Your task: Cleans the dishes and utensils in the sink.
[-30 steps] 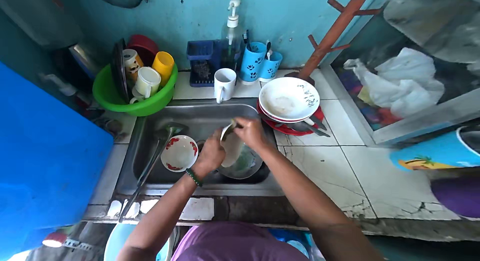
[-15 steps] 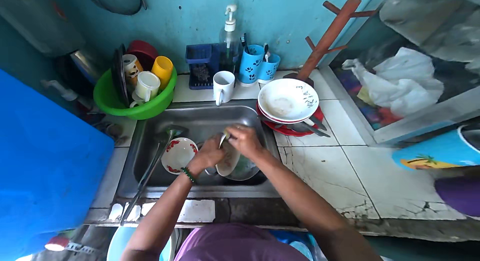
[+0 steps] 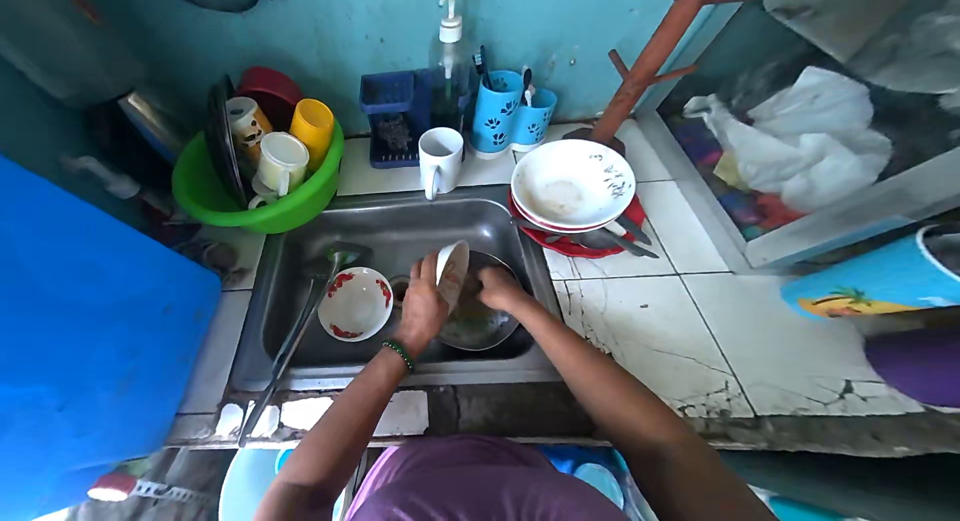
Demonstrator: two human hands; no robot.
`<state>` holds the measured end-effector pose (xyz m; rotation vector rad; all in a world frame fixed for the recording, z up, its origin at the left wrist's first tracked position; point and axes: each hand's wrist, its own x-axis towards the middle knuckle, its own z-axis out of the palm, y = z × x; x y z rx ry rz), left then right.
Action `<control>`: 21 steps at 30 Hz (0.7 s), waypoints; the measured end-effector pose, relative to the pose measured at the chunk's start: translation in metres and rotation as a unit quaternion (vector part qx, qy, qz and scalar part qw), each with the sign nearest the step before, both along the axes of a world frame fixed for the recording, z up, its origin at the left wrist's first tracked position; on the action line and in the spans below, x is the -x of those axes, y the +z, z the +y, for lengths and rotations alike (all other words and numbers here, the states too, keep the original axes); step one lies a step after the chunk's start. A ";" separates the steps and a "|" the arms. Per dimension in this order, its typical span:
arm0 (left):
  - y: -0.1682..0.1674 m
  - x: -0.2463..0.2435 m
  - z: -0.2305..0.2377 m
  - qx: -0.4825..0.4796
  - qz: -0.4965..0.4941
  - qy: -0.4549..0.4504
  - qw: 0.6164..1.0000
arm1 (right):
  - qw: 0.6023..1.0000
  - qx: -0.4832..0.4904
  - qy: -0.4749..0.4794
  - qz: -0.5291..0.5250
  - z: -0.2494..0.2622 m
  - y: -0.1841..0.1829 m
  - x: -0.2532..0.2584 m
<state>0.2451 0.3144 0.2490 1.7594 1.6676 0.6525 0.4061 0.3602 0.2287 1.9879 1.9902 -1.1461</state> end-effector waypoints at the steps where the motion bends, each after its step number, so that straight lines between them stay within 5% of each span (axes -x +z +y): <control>1: 0.001 -0.004 0.002 0.037 0.032 -0.001 0.999 | 0.997 -0.001 0.049 -0.063 -0.004 0.002 0.001; 3: 0.002 -0.012 0.005 0.090 0.074 -0.005 0.993 | 0.988 0.008 0.111 -0.107 -0.010 -0.004 0.004; 6: 0.000 -0.016 0.011 0.148 0.079 -0.008 0.986 | 0.991 0.020 0.133 -0.022 -0.006 -0.018 0.005; 13: 0.006 -0.004 0.004 0.218 -0.215 0.109 0.946 | 0.981 -0.183 0.001 0.062 -0.013 -0.015 0.013; 16: 0.007 -0.008 0.003 0.234 -0.254 0.112 0.932 | 0.944 -0.266 -0.029 0.194 -0.018 -0.023 0.028; 19: 0.008 -0.004 0.009 0.221 -0.217 0.092 0.946 | 0.902 -0.210 0.012 0.377 -0.030 -0.013 0.035; 21: 0.007 0.002 0.013 0.227 -0.216 0.099 0.944 | 0.904 -0.122 0.079 0.402 -0.041 0.002 0.026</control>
